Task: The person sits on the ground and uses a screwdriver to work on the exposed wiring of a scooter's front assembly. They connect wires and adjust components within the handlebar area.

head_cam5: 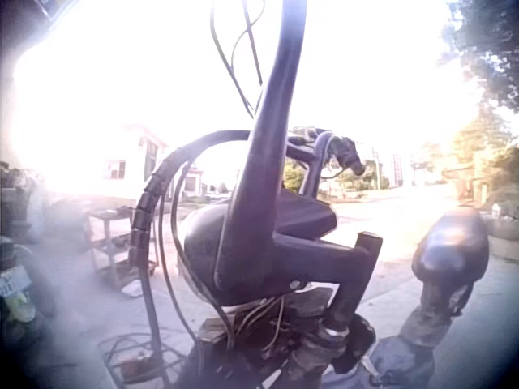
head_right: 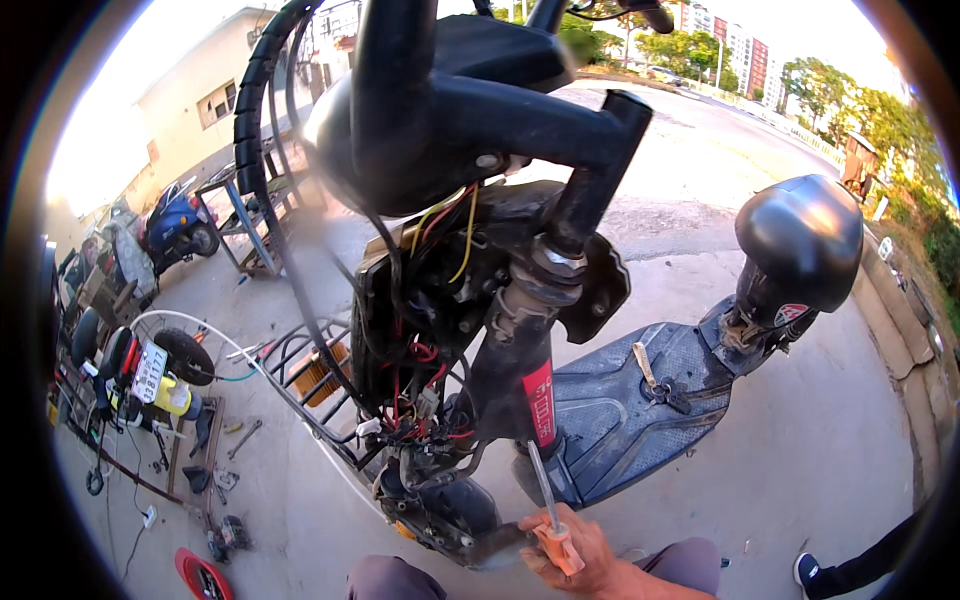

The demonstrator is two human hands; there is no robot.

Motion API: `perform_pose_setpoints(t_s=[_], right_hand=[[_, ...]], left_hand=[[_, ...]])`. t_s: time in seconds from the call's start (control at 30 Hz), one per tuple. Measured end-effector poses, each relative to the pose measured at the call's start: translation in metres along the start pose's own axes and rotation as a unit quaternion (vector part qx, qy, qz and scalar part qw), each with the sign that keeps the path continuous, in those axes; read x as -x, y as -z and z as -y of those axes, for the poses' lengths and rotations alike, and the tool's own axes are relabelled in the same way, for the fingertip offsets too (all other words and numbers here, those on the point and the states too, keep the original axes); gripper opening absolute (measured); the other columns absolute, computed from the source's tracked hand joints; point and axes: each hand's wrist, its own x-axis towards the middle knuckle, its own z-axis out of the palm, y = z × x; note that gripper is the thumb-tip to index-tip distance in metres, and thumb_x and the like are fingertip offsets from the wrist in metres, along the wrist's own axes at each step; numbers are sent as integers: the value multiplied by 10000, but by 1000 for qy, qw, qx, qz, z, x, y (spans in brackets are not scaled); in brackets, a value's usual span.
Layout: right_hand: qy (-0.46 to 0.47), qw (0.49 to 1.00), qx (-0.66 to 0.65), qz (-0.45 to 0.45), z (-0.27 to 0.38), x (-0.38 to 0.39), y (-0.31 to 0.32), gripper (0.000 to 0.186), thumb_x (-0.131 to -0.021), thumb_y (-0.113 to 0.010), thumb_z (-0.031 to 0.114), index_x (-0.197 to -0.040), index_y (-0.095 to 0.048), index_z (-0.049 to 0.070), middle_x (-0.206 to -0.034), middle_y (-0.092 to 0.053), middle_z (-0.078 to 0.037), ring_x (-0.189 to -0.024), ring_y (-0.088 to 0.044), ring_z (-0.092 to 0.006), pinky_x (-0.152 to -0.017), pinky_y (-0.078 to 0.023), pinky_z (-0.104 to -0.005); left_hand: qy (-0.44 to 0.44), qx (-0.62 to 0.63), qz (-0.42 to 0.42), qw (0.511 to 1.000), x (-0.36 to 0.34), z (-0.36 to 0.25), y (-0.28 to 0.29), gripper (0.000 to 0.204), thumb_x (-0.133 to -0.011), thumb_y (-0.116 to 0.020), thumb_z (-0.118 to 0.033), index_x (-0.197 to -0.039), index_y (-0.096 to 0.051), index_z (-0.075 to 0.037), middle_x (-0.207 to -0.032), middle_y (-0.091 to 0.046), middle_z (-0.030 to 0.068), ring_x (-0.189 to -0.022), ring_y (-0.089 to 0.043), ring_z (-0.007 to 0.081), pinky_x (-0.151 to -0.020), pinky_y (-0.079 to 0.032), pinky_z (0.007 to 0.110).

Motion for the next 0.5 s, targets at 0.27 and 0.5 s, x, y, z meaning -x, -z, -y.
perform_pose_setpoints(t_s=[0.27, 0.5], right_hand=[[137, 989, -46, -27, -29, -6, -6, 409, -851, -825, 22, -1176, -577, 20, -1085, -732, -163, -751, -701, -239, -654, -587, -360], [-72, 975, -209, 31, 16, 12, 4, 161, -1061, -637, 63, -1171, -526, 26, -1156, -648, -134, -596, -617, -77, -555, -527, -260]], left_hand=[[188, -18, 95, 977, 314, 179, -61, 354, -1068, -626, -242, -1246, -748, 38, -1089, -796, 185, -969, -737, 314, -901, -581, 456], [434, -38, 163, 885, 678, 211, -68, 341, -1065, -628, -225, -1241, -759, 36, -1082, -798, 166, -944, -733, 290, -881, -584, 441]])
